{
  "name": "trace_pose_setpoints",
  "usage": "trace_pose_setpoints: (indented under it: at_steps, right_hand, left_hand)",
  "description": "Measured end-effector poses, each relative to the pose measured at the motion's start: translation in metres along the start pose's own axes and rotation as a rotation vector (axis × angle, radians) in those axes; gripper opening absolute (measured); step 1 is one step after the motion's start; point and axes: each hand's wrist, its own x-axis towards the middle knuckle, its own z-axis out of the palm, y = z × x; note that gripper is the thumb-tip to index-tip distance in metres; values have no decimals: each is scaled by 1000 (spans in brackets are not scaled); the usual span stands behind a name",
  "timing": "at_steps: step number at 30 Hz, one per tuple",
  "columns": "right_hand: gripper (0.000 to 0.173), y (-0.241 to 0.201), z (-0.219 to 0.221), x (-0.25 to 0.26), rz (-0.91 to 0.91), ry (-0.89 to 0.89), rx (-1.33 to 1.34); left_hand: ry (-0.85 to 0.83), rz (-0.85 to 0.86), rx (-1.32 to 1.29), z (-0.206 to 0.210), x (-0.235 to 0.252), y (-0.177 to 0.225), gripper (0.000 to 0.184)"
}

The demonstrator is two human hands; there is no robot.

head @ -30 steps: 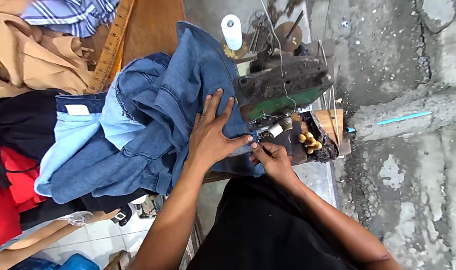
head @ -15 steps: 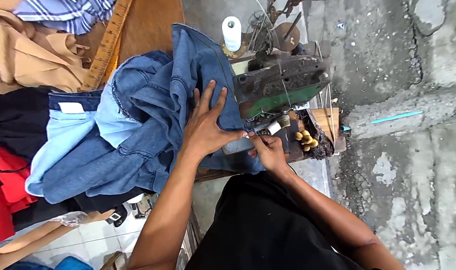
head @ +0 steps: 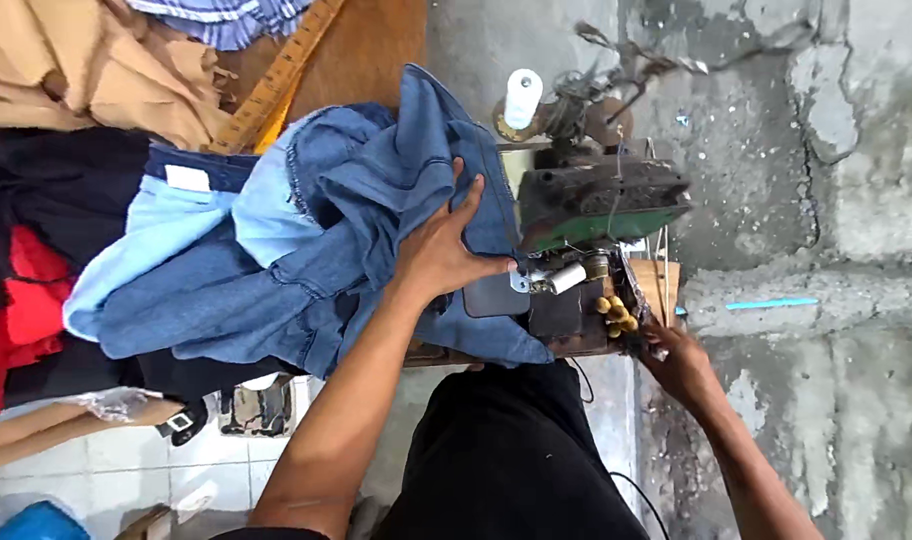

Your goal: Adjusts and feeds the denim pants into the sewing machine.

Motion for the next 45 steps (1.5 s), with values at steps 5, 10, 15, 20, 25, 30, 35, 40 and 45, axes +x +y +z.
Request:
trace_pose_setpoints:
  at_steps: [5,10,15,20,25,30,35,40,45]
  right_hand:
    - [47,-9,-3,15,90,-24,-67]
    - [45,-9,-31,23,213,-242,-225]
    - [37,44,-56,-3,140,-242,33]
    - [44,44,-22,-60,41,111,347]
    - [40,-40,14,-99,-363,384,290]
    - [35,-127,48,-124,-420,-107,804]
    - [28,-179,78,-86,-295,-174,1228]
    - [24,-236,74,-43,-216,47,1397]
    - [23,-168,91,-63,-529,204,743]
  left_hand:
    - [75,16,-74,3,3,-5,87]
    - [133,-22,-112,10,6,-7,78]
    - [176,-70,-134,13,9,-9,82]
    - [212,-137,-218,17,1,-8,68]
    - [236,-175,-319,23,-6,-2,62]
    - [405,-83,-316,38,-24,4,49]
    - [573,-44,-345,55,-44,9,51]
    - [670,-76,-351,66,-60,10,53]
    - [869,-73,-423,55,-126,9,50]
